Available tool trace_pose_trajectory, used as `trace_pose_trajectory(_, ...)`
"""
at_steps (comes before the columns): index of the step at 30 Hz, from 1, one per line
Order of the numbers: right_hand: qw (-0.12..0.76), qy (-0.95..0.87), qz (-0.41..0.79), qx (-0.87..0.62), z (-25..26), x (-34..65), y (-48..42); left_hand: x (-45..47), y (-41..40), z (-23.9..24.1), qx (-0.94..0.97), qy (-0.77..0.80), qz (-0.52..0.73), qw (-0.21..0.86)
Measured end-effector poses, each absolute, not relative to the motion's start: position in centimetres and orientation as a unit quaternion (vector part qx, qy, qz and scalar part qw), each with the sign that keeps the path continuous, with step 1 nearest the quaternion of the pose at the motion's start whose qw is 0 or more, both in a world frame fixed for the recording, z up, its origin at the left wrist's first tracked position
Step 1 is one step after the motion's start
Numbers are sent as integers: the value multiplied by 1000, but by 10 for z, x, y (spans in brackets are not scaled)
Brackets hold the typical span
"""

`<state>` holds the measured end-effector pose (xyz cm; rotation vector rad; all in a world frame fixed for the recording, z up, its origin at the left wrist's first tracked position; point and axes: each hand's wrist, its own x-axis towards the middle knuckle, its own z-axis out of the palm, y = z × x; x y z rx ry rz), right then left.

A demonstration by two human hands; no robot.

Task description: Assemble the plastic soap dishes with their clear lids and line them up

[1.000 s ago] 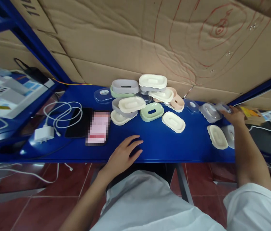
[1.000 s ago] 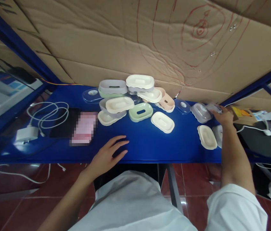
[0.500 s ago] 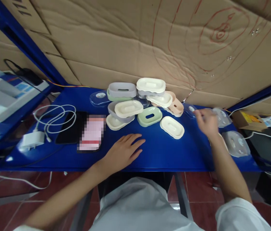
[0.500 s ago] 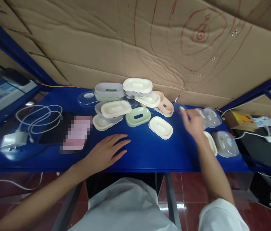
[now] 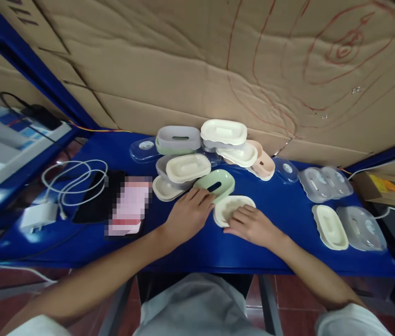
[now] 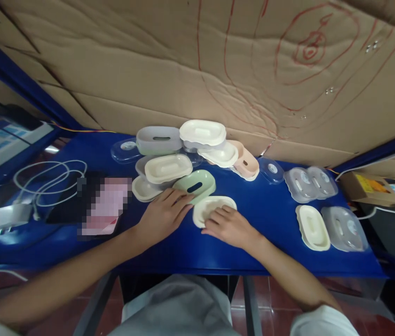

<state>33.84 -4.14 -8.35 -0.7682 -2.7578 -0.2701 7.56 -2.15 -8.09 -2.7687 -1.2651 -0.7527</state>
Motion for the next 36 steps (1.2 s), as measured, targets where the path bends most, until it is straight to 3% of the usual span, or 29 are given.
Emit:
trace_pose_trajectory(3,169,-957,-81,-223,-86,337,-41,72,-23,-79,-879,-375,-294,-17)
trace_pose_trajectory(8,277,-923,-83,-254,-79,353,-43,75,-32,-75,-918,-313,-242,-14)
trace_pose_trajectory(14,136,-938,3,-319,-78,361,-29,78,-41,-69,-949,-273,-159,12)
trace_pose_trajectory(28,140,-947,8,-289,-83,348,-32,69,-31,-70,-961,-223,-160,11)
trace_pose_trajectory(31,143,-945,19,-293,-83,349,-31,43,-14,-53,-931,-293,-216,-19)
trace_pose_trajectory(33,146,-944,18,-295,-83,350,-30,19,0,-40,-869,-433,-237,13)
trace_pose_trajectory(36,154,-943,8,-295,-82,350,-29,-12,19,-30,-801,-571,-164,67)
